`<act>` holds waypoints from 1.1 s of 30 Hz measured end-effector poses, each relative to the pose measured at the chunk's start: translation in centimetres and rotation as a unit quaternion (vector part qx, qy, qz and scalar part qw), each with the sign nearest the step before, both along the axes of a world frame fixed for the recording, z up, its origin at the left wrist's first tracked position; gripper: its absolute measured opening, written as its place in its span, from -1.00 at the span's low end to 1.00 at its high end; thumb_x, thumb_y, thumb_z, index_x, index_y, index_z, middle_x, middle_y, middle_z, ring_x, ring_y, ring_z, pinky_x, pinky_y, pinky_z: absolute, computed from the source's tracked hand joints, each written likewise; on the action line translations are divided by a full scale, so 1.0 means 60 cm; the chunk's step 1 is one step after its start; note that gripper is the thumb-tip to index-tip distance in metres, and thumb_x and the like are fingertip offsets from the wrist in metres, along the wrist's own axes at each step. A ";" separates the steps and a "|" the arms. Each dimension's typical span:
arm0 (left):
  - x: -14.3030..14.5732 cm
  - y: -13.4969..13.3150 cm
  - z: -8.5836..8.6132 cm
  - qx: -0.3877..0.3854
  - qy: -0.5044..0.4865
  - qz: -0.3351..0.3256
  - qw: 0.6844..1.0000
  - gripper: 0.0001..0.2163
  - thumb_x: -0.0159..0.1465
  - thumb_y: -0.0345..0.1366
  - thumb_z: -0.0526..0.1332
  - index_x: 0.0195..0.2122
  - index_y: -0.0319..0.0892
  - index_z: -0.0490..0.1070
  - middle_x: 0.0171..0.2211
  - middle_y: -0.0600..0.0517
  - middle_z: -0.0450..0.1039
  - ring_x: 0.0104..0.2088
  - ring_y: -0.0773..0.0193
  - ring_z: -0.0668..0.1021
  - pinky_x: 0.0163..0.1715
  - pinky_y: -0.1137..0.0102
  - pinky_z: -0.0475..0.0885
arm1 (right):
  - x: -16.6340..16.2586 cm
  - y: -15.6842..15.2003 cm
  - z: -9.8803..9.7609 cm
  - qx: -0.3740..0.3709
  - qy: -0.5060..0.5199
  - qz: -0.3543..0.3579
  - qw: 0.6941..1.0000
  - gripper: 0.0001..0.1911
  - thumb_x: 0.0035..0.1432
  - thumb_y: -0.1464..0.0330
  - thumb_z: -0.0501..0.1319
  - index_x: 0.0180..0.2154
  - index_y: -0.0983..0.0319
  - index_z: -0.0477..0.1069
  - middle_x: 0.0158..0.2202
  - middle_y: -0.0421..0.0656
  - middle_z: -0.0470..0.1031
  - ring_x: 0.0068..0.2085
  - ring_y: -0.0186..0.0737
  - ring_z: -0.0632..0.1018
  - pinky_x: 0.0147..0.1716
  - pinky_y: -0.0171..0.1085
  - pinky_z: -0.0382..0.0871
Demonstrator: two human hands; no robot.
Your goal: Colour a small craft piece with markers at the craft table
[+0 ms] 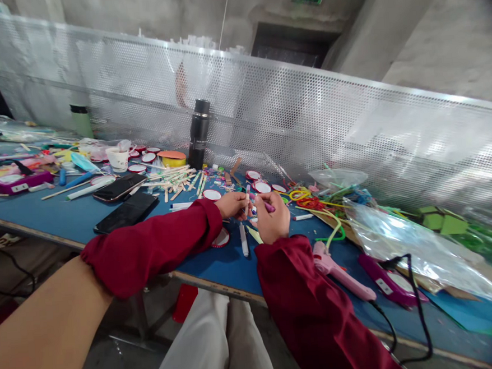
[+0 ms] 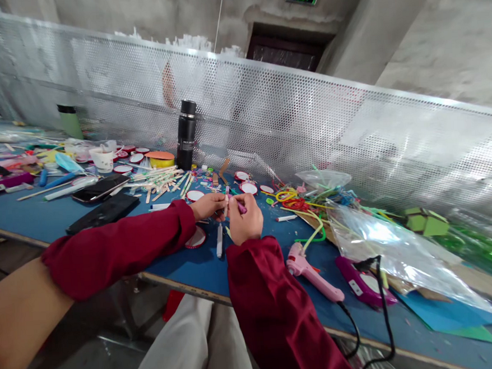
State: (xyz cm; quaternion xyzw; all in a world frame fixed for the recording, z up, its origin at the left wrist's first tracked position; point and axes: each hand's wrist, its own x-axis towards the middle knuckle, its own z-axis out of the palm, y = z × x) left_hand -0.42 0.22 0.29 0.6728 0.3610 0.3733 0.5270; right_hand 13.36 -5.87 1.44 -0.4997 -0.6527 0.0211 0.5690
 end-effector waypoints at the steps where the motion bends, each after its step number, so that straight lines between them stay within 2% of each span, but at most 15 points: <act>1: 0.000 0.000 0.000 0.000 -0.001 0.000 1.000 -0.83 0.33 -0.26 0.13 -0.36 -0.23 0.31 -0.47 0.07 0.46 -0.58 0.45 0.50 -0.52 0.54 0.42 | 0.000 0.000 0.000 0.003 0.000 -0.005 1.000 -0.77 0.19 0.17 0.17 -0.34 0.18 0.44 -0.41 -0.22 0.50 -0.39 -0.27 0.45 -0.37 -0.31 0.24; 9: 0.002 -0.007 0.005 -0.008 0.006 0.014 1.000 -0.82 0.36 -0.33 0.04 -0.36 -0.24 0.32 -0.50 0.06 0.46 -0.58 0.42 0.50 -0.48 0.49 0.45 | 0.000 0.001 -0.001 -0.006 0.003 0.012 1.000 -0.78 0.20 0.18 0.16 -0.35 0.18 0.43 -0.42 -0.22 0.50 -0.40 -0.27 0.45 -0.37 -0.31 0.25; 20: -0.001 -0.006 0.005 0.004 0.002 0.004 1.000 -0.83 0.34 -0.28 0.11 -0.36 -0.24 0.33 -0.52 0.07 0.45 -0.58 0.43 0.50 -0.52 0.53 0.42 | 0.000 0.001 -0.001 -0.007 0.006 0.009 1.000 -0.79 0.20 0.18 0.17 -0.34 0.18 0.43 -0.43 -0.23 0.50 -0.41 -0.28 0.45 -0.38 -0.31 0.25; 23: 0.000 -0.008 0.007 0.001 0.002 0.002 1.000 -0.82 0.35 -0.29 0.09 -0.37 -0.24 0.33 -0.52 0.08 0.44 -0.58 0.43 0.50 -0.53 0.54 0.42 | 0.000 0.000 -0.001 -0.003 0.005 -0.001 1.000 -0.78 0.19 0.17 0.18 -0.34 0.18 0.43 -0.42 -0.23 0.50 -0.40 -0.27 0.46 -0.38 -0.31 0.25; 29: 0.002 -0.006 0.004 -0.004 0.004 0.014 1.000 -0.80 0.34 -0.26 0.11 -0.40 -0.24 0.30 -0.52 0.07 0.44 -0.58 0.43 0.50 -0.51 0.53 0.43 | -0.002 0.000 -0.001 -0.020 0.009 0.025 0.999 -0.78 0.20 0.18 0.17 -0.34 0.18 0.44 -0.43 -0.23 0.53 -0.41 -0.28 0.46 -0.37 -0.31 0.26; 33: 0.001 -0.005 0.004 0.001 0.001 0.006 1.000 -0.82 0.36 -0.30 0.07 -0.36 -0.24 0.32 -0.49 0.07 0.46 -0.57 0.42 0.50 -0.49 0.50 0.44 | -0.002 -0.001 0.001 -0.001 0.003 0.006 1.000 -0.79 0.19 0.19 0.17 -0.35 0.19 0.44 -0.44 -0.23 0.50 -0.42 -0.29 0.45 -0.38 -0.32 0.24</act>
